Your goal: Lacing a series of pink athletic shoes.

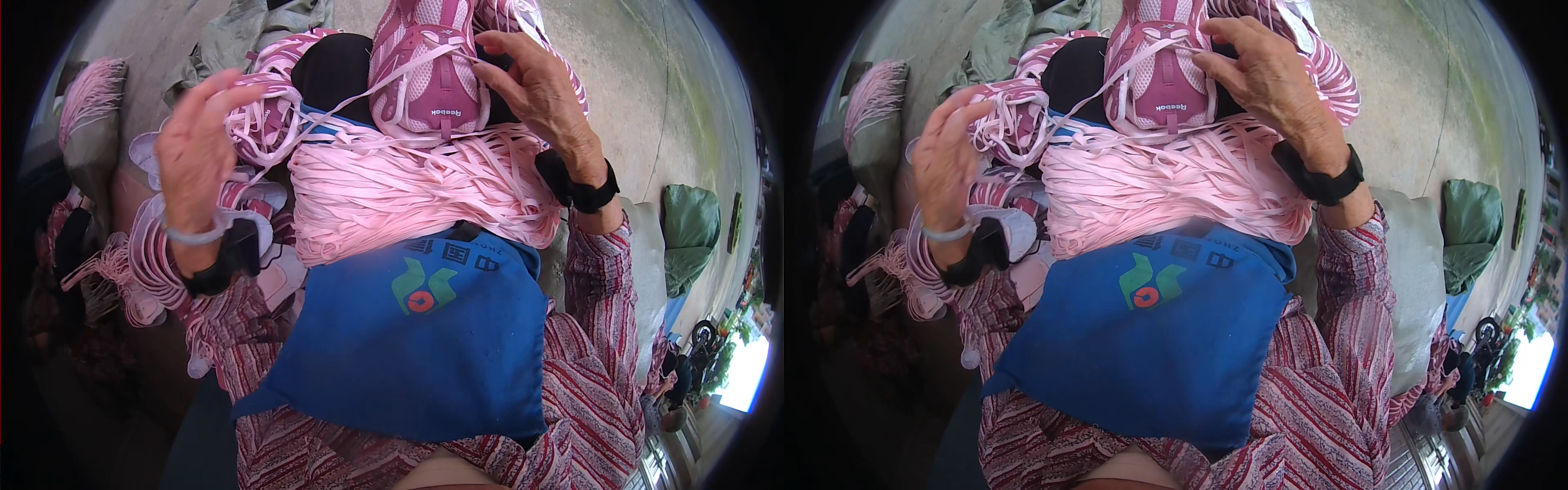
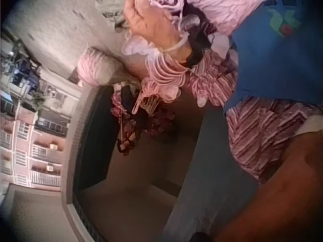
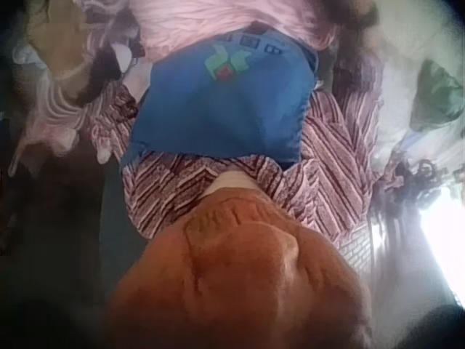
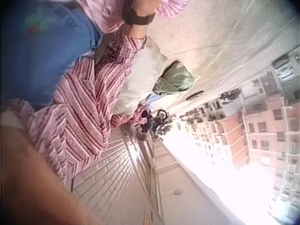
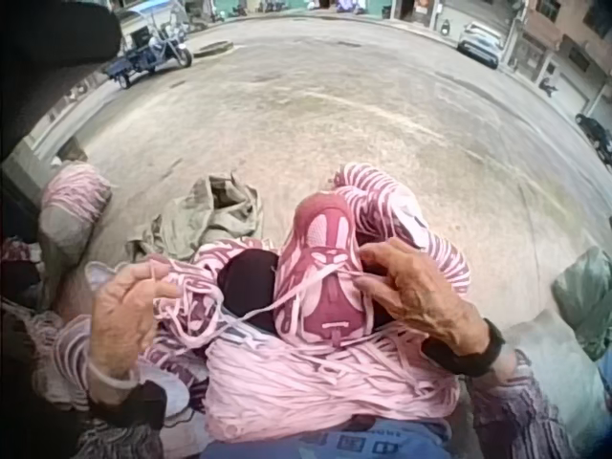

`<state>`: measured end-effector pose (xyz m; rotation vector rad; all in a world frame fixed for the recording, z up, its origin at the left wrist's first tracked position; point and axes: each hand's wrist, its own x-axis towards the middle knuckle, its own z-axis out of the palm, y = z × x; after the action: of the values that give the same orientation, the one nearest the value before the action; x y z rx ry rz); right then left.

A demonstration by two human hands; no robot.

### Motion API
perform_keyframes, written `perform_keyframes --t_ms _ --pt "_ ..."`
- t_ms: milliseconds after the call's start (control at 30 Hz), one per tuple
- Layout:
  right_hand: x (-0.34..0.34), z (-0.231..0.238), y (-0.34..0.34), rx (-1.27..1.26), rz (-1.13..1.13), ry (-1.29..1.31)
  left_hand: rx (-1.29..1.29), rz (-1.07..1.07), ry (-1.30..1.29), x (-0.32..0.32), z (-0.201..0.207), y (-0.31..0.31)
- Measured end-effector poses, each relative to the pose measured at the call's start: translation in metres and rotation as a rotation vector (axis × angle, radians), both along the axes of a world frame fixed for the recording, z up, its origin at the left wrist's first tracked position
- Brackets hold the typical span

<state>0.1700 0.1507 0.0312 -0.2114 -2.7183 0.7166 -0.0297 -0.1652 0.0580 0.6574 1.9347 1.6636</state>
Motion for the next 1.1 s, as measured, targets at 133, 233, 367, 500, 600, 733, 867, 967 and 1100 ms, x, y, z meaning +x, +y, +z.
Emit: perform_keyframes --t_ms 133,233,367,500,600,733,867,967,1100 --pt "-0.01 0.004 -0.007 -0.022 -0.005 -0.002 0.035 -0.108 0.224 0.036 -0.017 0.098" --pt "-0.012 0.012 0.003 -0.208 0.017 -0.185 -0.113 -0.133 0.525 0.046 -0.034 0.113" --pt "-0.004 0.026 0.018 -0.482 0.092 -0.387 -0.448 -0.22 0.675 0.057 -0.052 0.101" --pt "0.0 0.025 0.029 -0.447 0.169 -0.454 -0.435 -0.303 0.378 0.049 -0.048 0.096" --pt "0.005 0.017 0.049 -0.553 0.178 -0.554 -0.231 -0.138 0.534 0.026 -0.044 0.093" --pt "0.009 -0.003 0.097 -0.537 0.007 -0.53 -0.165 -0.095 0.851 0.004 -0.064 0.096" --pt "0.008 -0.016 0.134 -0.165 -0.095 -0.589 0.024 -0.084 0.988 0.003 -0.071 0.1" --pt "0.018 -0.001 0.114 0.127 -0.145 -0.317 -0.019 -0.014 0.879 0.01 -0.045 0.089" --pt "0.038 0.035 0.031 -0.466 0.106 -0.205 -0.088 -0.119 0.319 0.039 -0.02 0.076"
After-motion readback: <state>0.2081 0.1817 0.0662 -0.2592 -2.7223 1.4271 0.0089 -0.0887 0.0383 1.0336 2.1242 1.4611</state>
